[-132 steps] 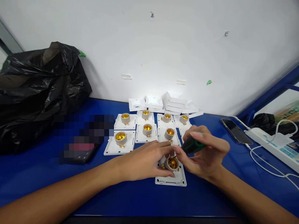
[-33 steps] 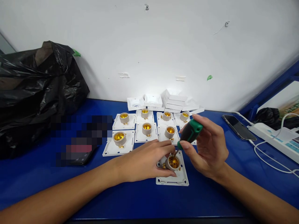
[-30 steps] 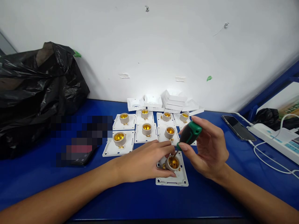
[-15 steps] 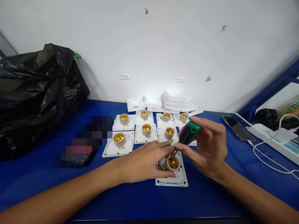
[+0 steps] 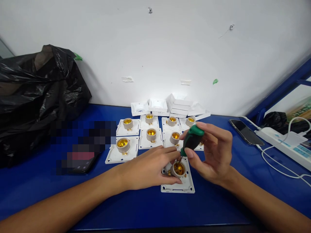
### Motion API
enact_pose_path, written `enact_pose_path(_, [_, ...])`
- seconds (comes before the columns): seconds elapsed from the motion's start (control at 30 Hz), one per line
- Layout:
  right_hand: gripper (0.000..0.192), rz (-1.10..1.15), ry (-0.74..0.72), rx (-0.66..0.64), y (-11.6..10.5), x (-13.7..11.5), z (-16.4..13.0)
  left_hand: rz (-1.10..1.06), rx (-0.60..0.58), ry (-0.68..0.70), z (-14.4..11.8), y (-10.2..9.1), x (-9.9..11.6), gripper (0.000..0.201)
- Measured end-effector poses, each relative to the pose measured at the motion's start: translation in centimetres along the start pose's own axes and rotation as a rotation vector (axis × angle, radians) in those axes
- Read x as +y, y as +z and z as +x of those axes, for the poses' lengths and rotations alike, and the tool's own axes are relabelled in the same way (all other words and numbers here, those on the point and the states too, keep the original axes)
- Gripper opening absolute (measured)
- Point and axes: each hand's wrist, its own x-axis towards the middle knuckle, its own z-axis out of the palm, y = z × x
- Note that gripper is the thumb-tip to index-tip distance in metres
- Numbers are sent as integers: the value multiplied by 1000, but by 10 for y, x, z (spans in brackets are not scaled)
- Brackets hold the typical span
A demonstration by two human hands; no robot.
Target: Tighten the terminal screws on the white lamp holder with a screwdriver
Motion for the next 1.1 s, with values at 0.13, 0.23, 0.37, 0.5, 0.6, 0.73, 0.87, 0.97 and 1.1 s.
enact_pose_path(0.13, [83, -90, -43, 33, 0, 3, -1, 7, 1, 18, 1, -1, -1, 36])
enact_pose_path(0.23, [86, -49, -41, -4, 0, 3, -3, 4, 7, 37, 1, -1, -2, 35])
enact_pose_path(0.37, [86, -14, 13, -40, 0, 4, -5, 14, 11, 31, 0, 0, -2, 36])
enact_pose_path(0.5, [87, -28, -30, -18, -1, 5, -4, 12, 14, 55, 0, -1, -2, 32])
enact_pose_path(0.6, [84, -2, -38, -52, -2, 3, -3, 9, 24, 35, 0, 0, -1, 37])
enact_pose_path(0.73, [78, 37, 106, -106, -1, -1, -3, 17, 6, 12, 0, 0, 1, 39])
enact_pose_path(0.87, [81, 22, 50, -54, -1, 0, -3, 39, 5, 1, 0, 1, 0, 37])
enact_pose_path(0.97, [86, -13, -25, -5, -2, 1, -3, 41, 6, 23, 0, 0, -1, 37])
enact_pose_path(1.1, [82, -10, -11, -48, -1, 0, -4, 32, 17, 23, 0, 0, -2, 40])
